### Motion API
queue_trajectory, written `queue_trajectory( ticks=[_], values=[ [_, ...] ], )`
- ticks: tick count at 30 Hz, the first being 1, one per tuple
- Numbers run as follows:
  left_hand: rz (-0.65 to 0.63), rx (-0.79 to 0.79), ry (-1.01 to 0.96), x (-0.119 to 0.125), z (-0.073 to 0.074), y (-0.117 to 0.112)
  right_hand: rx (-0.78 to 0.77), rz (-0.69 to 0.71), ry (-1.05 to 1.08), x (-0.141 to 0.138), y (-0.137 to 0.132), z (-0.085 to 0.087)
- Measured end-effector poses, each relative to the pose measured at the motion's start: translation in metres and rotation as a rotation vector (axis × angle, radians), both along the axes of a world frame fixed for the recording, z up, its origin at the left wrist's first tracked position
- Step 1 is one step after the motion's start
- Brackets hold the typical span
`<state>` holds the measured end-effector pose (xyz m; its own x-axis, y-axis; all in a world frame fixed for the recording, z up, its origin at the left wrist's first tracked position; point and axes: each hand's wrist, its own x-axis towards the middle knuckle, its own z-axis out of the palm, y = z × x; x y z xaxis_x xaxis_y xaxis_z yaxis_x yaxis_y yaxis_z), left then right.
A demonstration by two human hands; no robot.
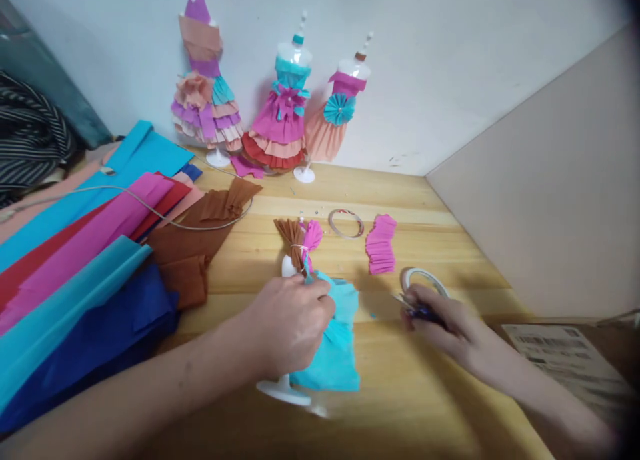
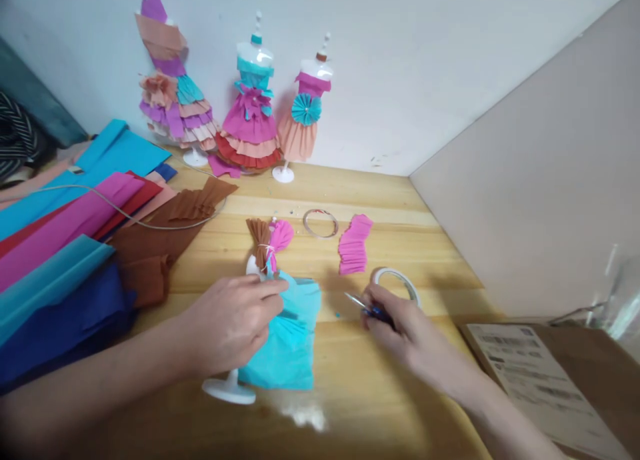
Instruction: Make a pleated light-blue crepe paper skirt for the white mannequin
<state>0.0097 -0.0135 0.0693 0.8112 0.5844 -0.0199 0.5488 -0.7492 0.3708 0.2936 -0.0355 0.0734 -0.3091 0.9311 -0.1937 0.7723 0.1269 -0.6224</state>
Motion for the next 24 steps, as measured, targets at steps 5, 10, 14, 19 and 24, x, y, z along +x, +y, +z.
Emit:
queue_trajectory(
  ticks=[5, 10, 14, 19, 24],
  values=[
    [-0.028, 0.043, -0.043, 0.003, -0.006, 0.0, -0.327, 0.075, 0.27, -0.034, 0.047, 0.009],
    [-0.054, 0.061, -0.041, 0.004, -0.01, 0.0, -0.587, 0.132, 0.343, -0.063, 0.084, 0.005],
    [-0.044, 0.055, -0.055, 0.004, -0.014, -0.001, -0.891, 0.071, 0.368, -0.071, 0.106, -0.004],
    [-0.041, 0.027, -0.03, 0.004, -0.015, -0.002, -1.112, 0.065, 0.404, -0.074, 0.12, -0.015],
    [-0.024, -0.015, -0.028, 0.005, -0.016, -0.001, -1.117, 0.111, 0.449, -0.08, 0.12, -0.014]
  ],
)
